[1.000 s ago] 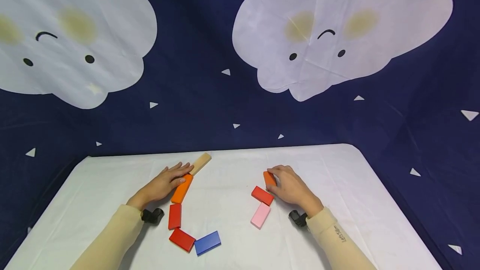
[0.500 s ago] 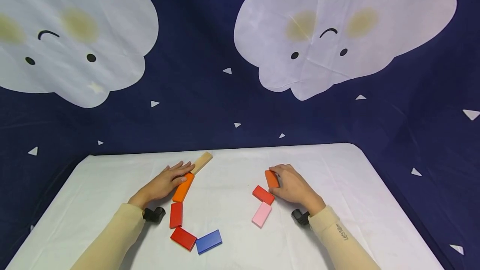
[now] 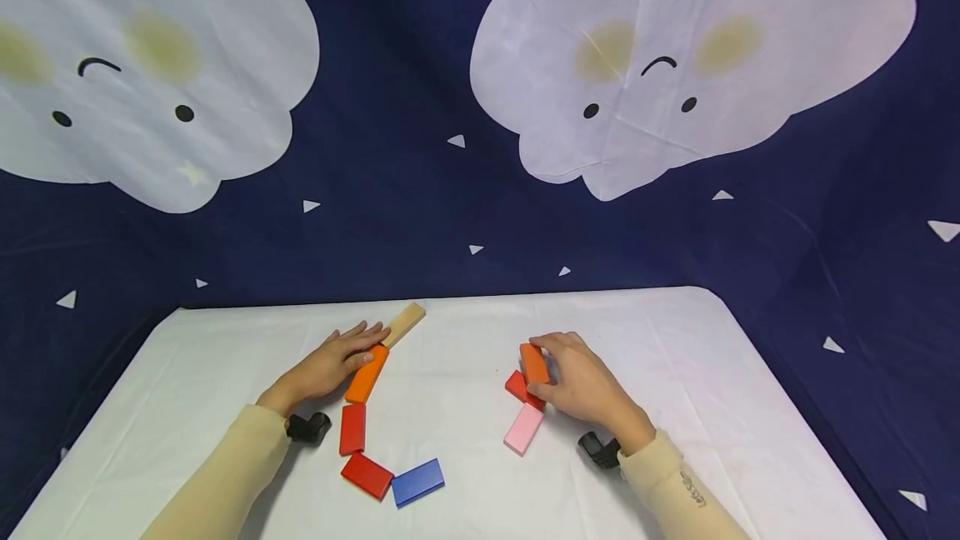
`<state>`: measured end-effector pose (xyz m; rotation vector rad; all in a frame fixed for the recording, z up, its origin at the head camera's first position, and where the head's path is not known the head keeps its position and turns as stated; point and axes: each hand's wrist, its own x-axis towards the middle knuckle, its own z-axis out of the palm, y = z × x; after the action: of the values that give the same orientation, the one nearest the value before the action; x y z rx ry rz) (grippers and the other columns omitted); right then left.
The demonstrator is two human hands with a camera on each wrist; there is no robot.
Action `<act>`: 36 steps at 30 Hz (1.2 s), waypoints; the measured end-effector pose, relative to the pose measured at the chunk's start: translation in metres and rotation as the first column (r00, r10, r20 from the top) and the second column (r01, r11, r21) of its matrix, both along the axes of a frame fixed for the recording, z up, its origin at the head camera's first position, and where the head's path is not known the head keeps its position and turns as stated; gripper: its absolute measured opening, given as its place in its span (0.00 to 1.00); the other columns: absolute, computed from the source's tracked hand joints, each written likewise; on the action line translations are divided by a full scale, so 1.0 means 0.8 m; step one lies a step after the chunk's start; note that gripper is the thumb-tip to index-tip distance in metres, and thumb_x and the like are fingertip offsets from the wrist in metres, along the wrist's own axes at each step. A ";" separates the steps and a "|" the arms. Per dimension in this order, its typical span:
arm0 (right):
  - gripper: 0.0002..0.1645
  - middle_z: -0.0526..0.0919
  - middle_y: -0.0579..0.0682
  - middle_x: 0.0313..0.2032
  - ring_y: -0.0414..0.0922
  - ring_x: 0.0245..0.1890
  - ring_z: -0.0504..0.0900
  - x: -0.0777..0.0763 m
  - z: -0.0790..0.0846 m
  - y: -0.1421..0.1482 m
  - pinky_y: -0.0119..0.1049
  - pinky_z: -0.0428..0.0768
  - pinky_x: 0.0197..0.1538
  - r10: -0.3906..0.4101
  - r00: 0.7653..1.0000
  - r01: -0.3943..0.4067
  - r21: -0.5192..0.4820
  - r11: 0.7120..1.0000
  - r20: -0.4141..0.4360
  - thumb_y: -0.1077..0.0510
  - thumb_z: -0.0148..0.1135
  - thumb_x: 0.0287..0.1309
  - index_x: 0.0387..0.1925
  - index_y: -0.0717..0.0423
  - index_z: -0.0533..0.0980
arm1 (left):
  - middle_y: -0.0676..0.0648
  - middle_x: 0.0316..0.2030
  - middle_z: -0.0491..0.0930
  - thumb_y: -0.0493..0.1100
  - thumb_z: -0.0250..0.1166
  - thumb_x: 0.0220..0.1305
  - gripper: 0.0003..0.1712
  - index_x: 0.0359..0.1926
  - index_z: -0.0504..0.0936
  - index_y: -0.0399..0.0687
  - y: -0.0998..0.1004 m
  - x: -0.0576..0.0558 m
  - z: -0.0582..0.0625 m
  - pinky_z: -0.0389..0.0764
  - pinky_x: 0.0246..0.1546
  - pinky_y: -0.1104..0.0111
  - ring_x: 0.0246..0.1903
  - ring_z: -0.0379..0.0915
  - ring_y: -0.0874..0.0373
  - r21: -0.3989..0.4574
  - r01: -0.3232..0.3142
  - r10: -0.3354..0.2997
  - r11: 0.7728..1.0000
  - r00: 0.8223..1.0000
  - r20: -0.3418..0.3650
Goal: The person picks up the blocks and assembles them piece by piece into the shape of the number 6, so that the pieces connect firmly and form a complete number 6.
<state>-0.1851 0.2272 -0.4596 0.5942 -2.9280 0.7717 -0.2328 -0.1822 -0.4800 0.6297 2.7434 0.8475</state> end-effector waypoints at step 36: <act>0.38 0.82 0.43 0.55 0.38 0.54 0.76 0.063 -0.002 -0.093 0.42 0.79 0.57 0.131 0.989 -0.132 -0.016 0.991 -0.073 0.49 0.79 0.44 0.59 0.54 0.79 | 0.39 0.73 0.62 0.43 0.55 0.76 0.27 0.74 0.67 0.47 -0.001 -0.001 0.003 0.38 0.72 0.36 0.76 0.46 0.37 0.005 0.022 -0.022 1.000 1.000 -0.014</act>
<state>-0.1350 0.1526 -0.4609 0.8026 -2.8346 0.7751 -0.2340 -0.1828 -0.4777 0.6681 2.7426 0.8494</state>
